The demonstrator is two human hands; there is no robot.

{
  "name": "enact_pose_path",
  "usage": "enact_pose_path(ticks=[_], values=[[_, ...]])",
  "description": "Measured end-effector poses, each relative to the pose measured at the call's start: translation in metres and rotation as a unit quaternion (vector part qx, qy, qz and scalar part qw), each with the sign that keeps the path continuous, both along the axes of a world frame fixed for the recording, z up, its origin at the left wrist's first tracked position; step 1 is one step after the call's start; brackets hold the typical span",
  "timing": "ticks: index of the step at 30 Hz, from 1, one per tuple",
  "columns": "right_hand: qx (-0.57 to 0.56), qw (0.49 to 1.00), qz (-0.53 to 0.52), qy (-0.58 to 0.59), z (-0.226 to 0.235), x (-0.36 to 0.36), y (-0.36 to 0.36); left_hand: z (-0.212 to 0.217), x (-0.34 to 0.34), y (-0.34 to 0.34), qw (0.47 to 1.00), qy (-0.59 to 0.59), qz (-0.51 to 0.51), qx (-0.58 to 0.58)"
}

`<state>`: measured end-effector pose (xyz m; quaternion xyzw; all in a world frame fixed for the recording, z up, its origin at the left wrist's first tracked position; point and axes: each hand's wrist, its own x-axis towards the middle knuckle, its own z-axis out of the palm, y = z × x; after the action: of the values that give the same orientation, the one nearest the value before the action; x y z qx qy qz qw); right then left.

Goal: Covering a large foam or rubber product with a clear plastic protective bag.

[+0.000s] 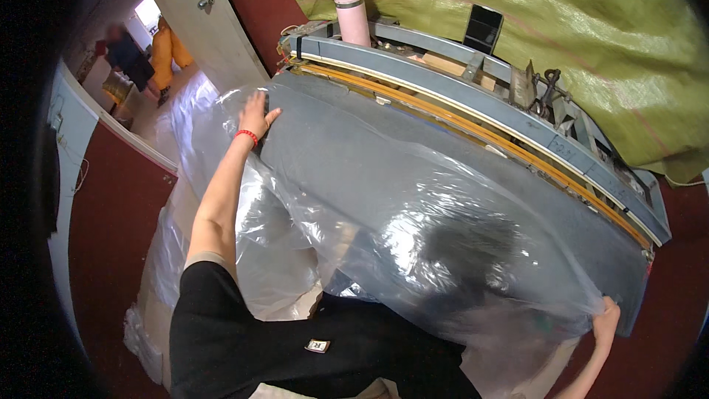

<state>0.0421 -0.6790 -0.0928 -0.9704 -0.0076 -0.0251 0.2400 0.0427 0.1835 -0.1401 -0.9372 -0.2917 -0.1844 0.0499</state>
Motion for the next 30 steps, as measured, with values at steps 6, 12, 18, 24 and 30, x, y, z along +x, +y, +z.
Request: enact_pose_path(ticks=[6,12,18,24,30], values=[[0.186,0.949,0.095,0.235,0.046,-0.022,0.008,-0.005,0.033,-0.073,0.944,0.006,-0.275,-0.184],[0.064,0.998,-0.002,-0.028,0.114,0.023,-0.097,-0.038,0.056,-0.05,0.977,0.039,-0.204,-0.051],[-0.273,0.796,0.02,-0.54,0.099,0.045,0.046,-0.025,0.057,-0.053,0.991,0.109,-0.072,-0.038],[-0.23,0.94,-0.195,-0.162,-0.06,0.026,-0.054,-0.064,0.071,0.039,0.989,0.084,-0.115,-0.039],[-0.228,0.952,-0.172,-0.112,-0.074,-0.021,-0.03,-0.07,0.069,0.104,0.982,0.069,-0.172,-0.029]])
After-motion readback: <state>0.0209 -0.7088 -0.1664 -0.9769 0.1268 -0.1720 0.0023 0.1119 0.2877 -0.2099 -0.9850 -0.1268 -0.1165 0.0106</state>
